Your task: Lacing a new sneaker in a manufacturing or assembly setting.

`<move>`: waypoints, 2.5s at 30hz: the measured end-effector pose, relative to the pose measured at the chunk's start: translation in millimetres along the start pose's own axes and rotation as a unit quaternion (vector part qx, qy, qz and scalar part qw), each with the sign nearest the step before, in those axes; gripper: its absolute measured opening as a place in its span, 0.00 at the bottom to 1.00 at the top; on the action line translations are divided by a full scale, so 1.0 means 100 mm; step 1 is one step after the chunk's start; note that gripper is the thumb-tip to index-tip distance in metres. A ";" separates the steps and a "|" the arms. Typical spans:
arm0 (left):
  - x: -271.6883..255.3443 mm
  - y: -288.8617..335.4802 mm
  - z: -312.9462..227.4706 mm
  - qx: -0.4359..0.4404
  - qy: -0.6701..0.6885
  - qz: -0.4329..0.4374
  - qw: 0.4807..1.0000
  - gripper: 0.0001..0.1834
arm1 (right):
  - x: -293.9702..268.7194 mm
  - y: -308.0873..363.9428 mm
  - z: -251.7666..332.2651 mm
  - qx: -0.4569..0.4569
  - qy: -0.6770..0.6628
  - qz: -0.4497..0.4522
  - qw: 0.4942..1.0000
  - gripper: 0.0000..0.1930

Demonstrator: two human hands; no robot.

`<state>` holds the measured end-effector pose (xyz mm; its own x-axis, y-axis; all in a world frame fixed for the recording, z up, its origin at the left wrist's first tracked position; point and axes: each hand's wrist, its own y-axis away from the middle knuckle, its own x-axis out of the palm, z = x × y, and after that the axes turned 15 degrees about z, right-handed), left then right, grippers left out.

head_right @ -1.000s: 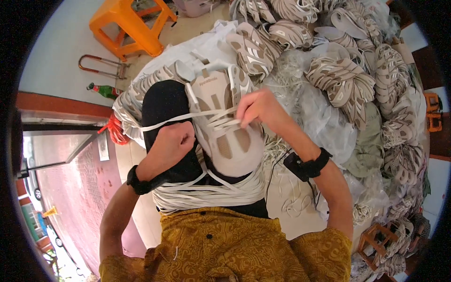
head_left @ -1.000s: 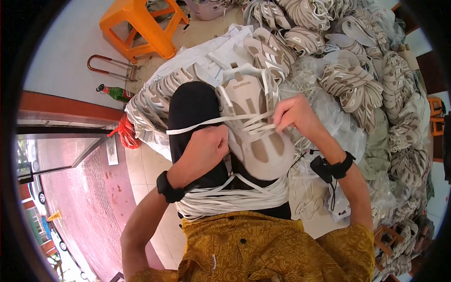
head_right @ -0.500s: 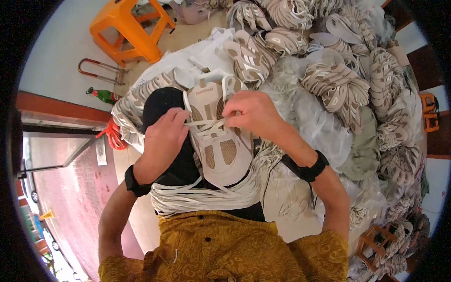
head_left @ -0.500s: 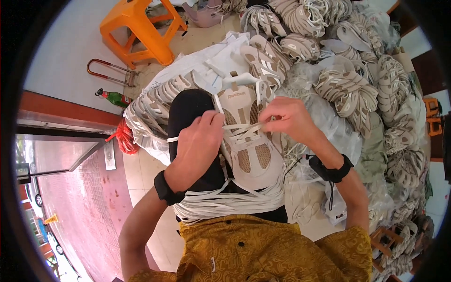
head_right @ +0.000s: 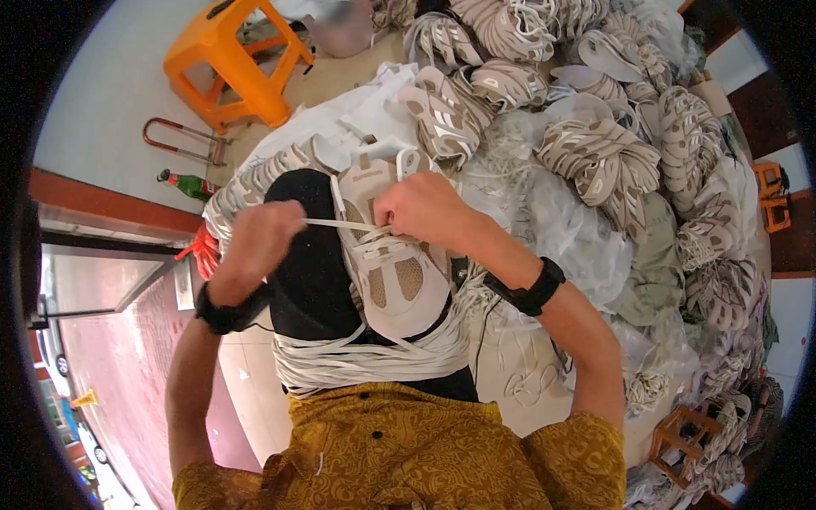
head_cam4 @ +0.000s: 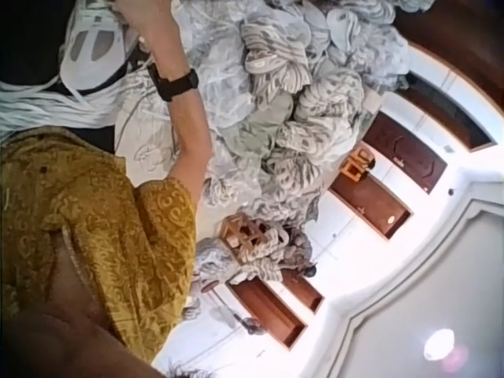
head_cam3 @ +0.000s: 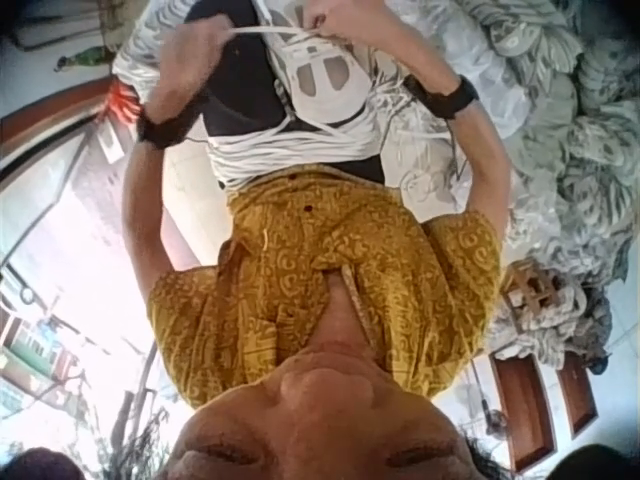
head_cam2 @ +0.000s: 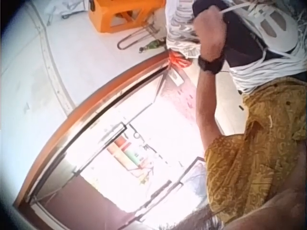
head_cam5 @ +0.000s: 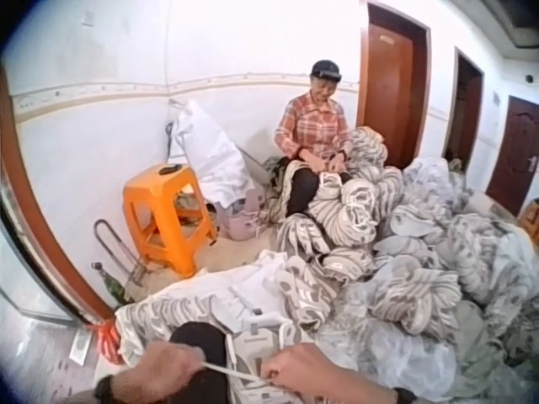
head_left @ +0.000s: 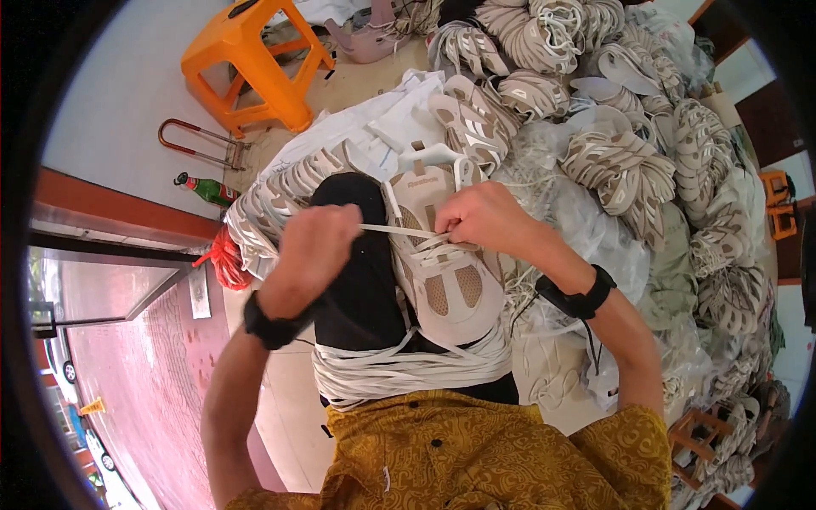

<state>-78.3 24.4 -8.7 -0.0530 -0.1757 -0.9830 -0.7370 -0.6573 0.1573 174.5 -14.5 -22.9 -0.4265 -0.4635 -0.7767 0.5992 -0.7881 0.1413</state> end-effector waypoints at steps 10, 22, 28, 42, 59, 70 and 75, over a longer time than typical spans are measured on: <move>-0.19 0.27 0.20 -0.102 -0.032 -0.036 0.994 0.02 | -0.09 0.09 0.00 -0.095 0.139 -0.096 0.981 0.04; -0.21 0.06 -0.21 -0.019 0.176 -0.089 0.980 0.09 | 0.15 0.12 0.03 -0.151 0.137 -0.181 0.962 0.05; -0.04 -0.06 -0.55 0.064 0.161 -0.092 0.981 0.07 | 0.18 0.05 0.06 -0.123 0.269 -0.094 0.951 0.11; 0.16 -0.02 -0.56 -0.084 0.525 -0.016 0.847 0.10 | 0.25 0.09 0.07 -0.231 0.304 -0.286 0.879 0.10; 0.07 -0.22 -0.41 0.043 -0.129 -0.021 0.991 0.11 | 0.35 0.12 0.03 -0.205 0.282 -0.324 0.879 0.10; -0.22 0.23 0.17 0.016 0.033 -0.041 0.999 0.04 | 0.52 0.10 0.02 -0.209 0.167 -0.331 0.905 0.11; -0.15 0.18 -0.05 0.027 -0.009 -0.063 0.998 0.04 | 0.40 0.24 -0.04 -0.201 0.215 -0.320 0.900 0.11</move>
<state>-87.4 11.0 9.1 0.0307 -0.0799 -0.9963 -0.7735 -0.6333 0.0270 174.1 -50.4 -53.3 -0.5209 0.3025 -0.7982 0.5572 -0.5879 -0.5864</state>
